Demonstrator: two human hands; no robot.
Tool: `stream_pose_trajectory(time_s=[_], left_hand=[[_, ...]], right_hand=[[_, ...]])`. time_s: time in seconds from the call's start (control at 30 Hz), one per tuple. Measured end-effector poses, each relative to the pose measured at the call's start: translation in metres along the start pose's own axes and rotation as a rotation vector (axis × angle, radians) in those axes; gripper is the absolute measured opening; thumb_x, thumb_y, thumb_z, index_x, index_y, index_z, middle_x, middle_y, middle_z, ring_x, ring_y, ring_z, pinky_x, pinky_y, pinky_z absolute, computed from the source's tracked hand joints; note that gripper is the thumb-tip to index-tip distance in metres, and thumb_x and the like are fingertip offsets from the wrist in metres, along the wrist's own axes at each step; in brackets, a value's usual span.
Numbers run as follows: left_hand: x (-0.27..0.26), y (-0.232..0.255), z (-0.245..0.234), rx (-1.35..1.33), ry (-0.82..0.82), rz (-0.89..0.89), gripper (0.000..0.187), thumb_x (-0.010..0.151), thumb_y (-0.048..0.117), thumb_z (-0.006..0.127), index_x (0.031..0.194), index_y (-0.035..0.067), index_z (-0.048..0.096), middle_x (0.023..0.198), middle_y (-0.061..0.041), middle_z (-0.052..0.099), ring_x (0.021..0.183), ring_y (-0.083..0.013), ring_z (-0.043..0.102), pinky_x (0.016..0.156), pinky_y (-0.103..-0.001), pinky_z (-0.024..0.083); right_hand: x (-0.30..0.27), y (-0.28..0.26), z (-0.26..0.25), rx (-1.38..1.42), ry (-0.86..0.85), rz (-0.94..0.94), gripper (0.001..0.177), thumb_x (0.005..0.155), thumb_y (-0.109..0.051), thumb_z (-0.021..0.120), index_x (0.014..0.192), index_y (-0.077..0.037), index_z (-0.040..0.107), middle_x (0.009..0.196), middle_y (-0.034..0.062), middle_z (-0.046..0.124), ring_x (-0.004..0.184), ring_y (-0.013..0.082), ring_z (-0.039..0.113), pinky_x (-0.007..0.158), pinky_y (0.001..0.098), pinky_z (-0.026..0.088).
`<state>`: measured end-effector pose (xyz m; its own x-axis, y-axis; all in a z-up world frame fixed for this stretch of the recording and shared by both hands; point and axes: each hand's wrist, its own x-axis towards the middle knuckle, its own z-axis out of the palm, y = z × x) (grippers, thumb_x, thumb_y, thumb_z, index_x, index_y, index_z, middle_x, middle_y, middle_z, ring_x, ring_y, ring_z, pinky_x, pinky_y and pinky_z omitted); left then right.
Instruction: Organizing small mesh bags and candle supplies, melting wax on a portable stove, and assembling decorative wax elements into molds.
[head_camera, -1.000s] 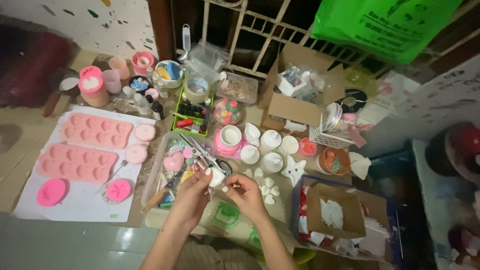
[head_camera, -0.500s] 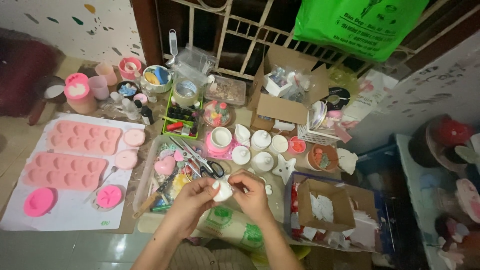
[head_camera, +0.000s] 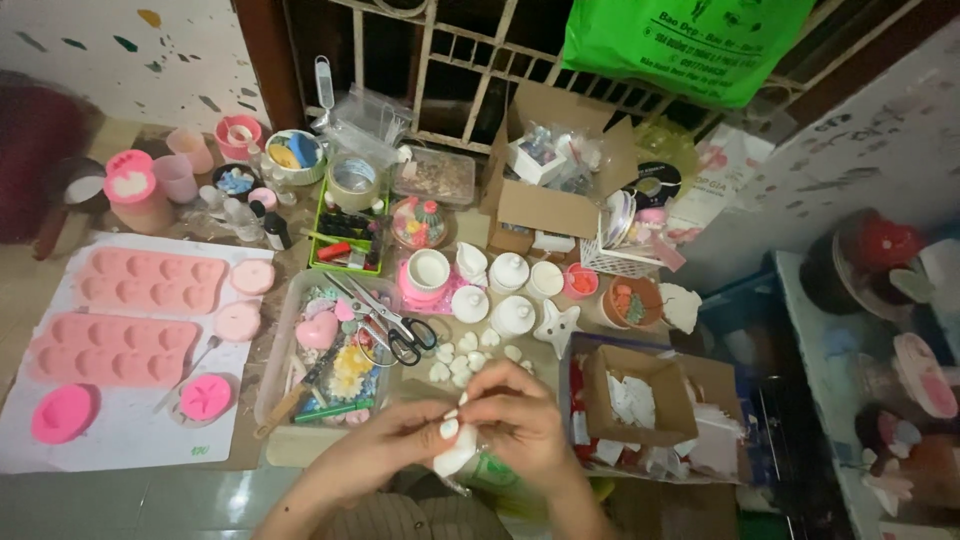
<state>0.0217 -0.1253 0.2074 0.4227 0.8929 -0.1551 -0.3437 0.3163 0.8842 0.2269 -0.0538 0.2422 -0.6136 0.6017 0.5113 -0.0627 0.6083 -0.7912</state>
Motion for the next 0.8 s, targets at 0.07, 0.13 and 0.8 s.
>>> stream_pose_trajectory(time_s=[0.07,0.13,0.8], left_hand=[[-0.004,0.019,0.009,-0.142,-0.041,-0.077,0.039,0.097,0.036,0.060,0.112,0.002,0.069,0.094,-0.005,0.069,0.085,-0.0133,0.065,0.073,-0.028,0.054],[-0.007,0.026,0.012,-0.283,-0.081,-0.156,0.042,0.094,0.038,0.059,0.116,0.003,0.067,0.093,-0.008,0.071,0.082,-0.0166,0.068,0.069,-0.030,0.057],[-0.012,-0.011,0.018,-0.096,0.472,0.100,0.021,0.090,0.004,0.069,0.110,-0.003,0.069,0.092,-0.009,0.077,0.077,-0.0131,0.073,0.068,-0.028,0.062]], right_hand=[[0.000,-0.011,-0.003,-0.054,0.005,-0.018,0.029,0.075,0.000,0.086,0.102,-0.003,0.077,0.104,0.0067,0.065,0.091,0.0185,0.066,0.076,0.0298,0.055],[0.003,-0.022,-0.004,-0.107,0.008,-0.035,0.030,0.074,-0.005,0.089,0.101,-0.004,0.077,0.102,0.0062,0.066,0.089,0.0174,0.066,0.074,0.0290,0.055],[-0.008,-0.038,0.020,0.127,0.122,0.383,0.025,0.090,-0.009,0.075,0.103,-0.002,0.055,0.116,0.0085,0.050,0.106,0.0162,0.053,0.095,0.0274,0.046]])
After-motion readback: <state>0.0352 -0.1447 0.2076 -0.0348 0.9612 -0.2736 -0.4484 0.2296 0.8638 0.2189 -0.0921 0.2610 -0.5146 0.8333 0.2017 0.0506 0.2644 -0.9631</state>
